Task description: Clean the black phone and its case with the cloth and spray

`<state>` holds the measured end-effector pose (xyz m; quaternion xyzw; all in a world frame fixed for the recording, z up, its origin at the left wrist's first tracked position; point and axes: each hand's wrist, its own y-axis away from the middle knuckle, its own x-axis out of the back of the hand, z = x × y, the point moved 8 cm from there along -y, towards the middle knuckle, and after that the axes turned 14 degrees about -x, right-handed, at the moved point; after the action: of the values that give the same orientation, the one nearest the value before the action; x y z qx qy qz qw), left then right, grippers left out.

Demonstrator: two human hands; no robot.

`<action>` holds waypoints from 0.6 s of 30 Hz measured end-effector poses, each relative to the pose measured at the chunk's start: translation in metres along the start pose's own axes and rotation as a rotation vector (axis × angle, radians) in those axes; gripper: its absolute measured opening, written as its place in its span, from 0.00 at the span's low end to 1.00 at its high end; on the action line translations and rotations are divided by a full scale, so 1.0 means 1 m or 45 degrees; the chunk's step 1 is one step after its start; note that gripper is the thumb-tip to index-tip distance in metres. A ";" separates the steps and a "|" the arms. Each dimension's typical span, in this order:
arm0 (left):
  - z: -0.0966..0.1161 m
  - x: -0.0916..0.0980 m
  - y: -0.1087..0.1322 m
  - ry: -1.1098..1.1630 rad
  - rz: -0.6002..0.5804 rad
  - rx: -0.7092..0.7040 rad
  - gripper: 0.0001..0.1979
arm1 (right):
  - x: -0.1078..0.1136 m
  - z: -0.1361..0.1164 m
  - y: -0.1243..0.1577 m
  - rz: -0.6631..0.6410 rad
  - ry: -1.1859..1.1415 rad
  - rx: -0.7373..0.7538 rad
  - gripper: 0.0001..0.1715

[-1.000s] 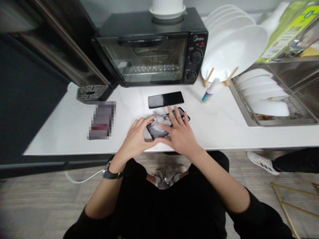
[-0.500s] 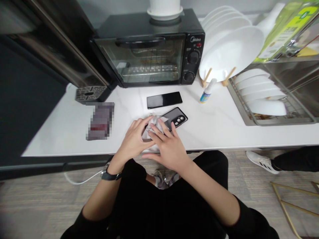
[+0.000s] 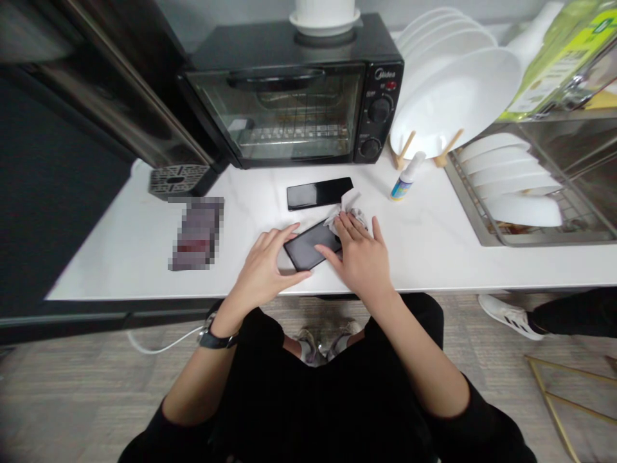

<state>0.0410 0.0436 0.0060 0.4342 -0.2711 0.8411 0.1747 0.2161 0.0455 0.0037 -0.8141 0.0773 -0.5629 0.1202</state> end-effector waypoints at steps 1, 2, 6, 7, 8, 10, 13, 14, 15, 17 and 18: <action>0.000 -0.001 0.000 0.004 -0.005 -0.006 0.46 | -0.001 -0.007 0.003 -0.011 -0.011 0.020 0.44; -0.001 -0.001 0.000 0.004 -0.008 -0.013 0.45 | -0.004 -0.020 0.009 -0.043 -0.037 0.074 0.47; -0.004 -0.003 0.002 -0.035 -0.027 -0.013 0.40 | -0.011 -0.070 0.041 -0.197 -0.200 0.312 0.55; -0.005 -0.003 0.003 -0.043 -0.030 -0.014 0.40 | -0.011 -0.071 0.043 -0.225 -0.224 0.325 0.54; -0.004 -0.003 0.003 -0.042 -0.033 -0.017 0.41 | -0.011 -0.067 0.040 -0.239 -0.231 0.315 0.51; -0.003 -0.003 0.003 -0.025 -0.025 -0.025 0.42 | -0.010 -0.044 0.025 -0.217 -0.198 0.243 0.42; -0.001 -0.001 0.002 -0.003 -0.003 -0.002 0.44 | -0.003 -0.003 -0.004 -0.059 -0.092 0.065 0.37; -0.001 -0.001 0.002 0.001 0.001 0.007 0.45 | -0.002 0.003 -0.008 -0.014 -0.062 0.026 0.38; -0.002 -0.001 0.002 0.004 0.004 0.011 0.45 | -0.001 0.002 -0.008 0.012 -0.040 0.009 0.41; -0.002 -0.002 0.002 0.010 0.000 -0.004 0.44 | -0.004 -0.016 0.002 -0.009 -0.039 0.059 0.46; -0.003 -0.002 0.002 0.006 -0.005 -0.013 0.43 | -0.006 -0.031 0.011 -0.048 -0.064 0.117 0.49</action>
<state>0.0398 0.0439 0.0023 0.4317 -0.2742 0.8404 0.1793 0.1846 0.0328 0.0053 -0.8230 0.0329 -0.5473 0.1486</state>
